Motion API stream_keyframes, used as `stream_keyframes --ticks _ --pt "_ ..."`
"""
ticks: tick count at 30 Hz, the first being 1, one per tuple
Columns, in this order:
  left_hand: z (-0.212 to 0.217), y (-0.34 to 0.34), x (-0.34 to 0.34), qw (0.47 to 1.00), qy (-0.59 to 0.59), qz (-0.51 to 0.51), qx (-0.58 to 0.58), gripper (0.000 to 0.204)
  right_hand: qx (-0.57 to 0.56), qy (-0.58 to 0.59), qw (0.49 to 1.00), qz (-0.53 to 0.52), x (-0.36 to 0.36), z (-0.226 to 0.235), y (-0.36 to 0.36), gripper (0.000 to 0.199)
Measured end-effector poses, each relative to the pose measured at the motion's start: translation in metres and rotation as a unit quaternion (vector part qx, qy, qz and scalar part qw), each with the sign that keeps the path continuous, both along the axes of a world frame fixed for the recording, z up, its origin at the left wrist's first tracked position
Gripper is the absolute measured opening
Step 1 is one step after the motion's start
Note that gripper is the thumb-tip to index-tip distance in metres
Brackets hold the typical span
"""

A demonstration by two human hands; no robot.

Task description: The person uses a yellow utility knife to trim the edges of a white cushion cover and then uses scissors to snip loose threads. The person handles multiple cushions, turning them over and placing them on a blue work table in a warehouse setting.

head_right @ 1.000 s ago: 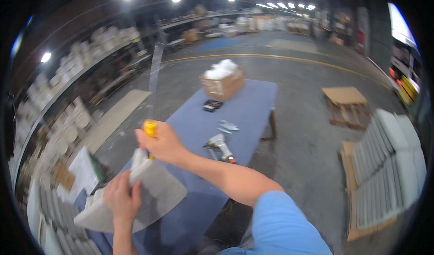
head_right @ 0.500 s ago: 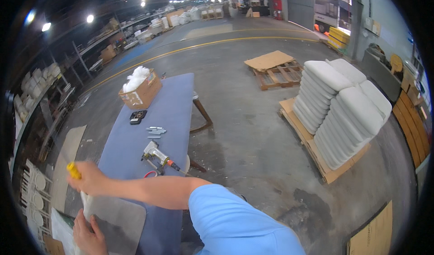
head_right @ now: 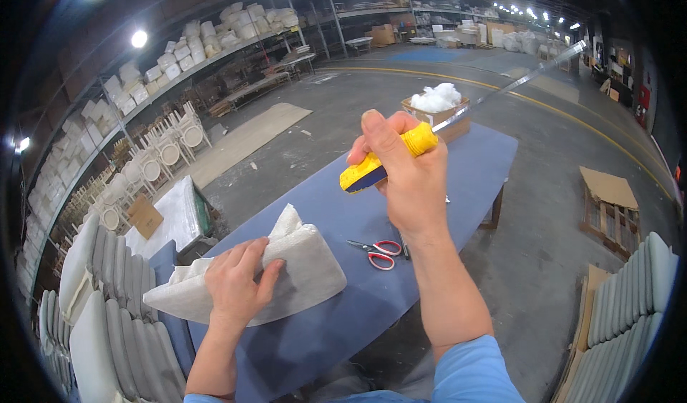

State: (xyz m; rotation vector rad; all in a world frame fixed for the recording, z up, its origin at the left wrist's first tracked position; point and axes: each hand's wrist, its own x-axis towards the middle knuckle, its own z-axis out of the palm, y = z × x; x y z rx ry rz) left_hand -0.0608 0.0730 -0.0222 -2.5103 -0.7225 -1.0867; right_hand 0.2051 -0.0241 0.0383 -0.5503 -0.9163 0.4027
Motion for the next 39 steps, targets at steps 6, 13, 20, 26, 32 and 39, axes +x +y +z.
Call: stream_keyframes --ticks 6,13,20,26,32,39 --pt "0.000 -0.001 0.002 1.000 -0.002 -0.001 0.001 0.037 -0.096 -0.045 0.994 0.014 -0.029 -0.048 0.047 0.021" --pt "-0.005 -0.003 0.005 1.000 -0.008 -0.019 0.006 0.038 -0.107 -0.061 0.991 0.056 -0.020 -0.048 0.058 0.016" --pt "-0.002 0.003 0.011 1.000 0.007 -0.001 0.009 0.039 -0.035 -0.073 0.997 0.002 -0.036 -0.061 0.053 0.018" --pt "-0.001 0.010 0.015 1.000 0.004 -0.003 0.017 0.037 0.069 0.030 0.997 0.005 -0.044 -0.059 0.065 0.023" --pt "-0.005 0.005 0.008 1.000 -0.004 0.002 0.006 0.037 -0.063 -0.007 0.998 0.023 -0.040 -0.055 0.064 0.021" --pt "-0.006 0.002 0.003 1.000 -0.013 0.001 0.012 0.037 -0.153 0.011 0.987 0.036 -0.039 -0.072 0.071 0.027"
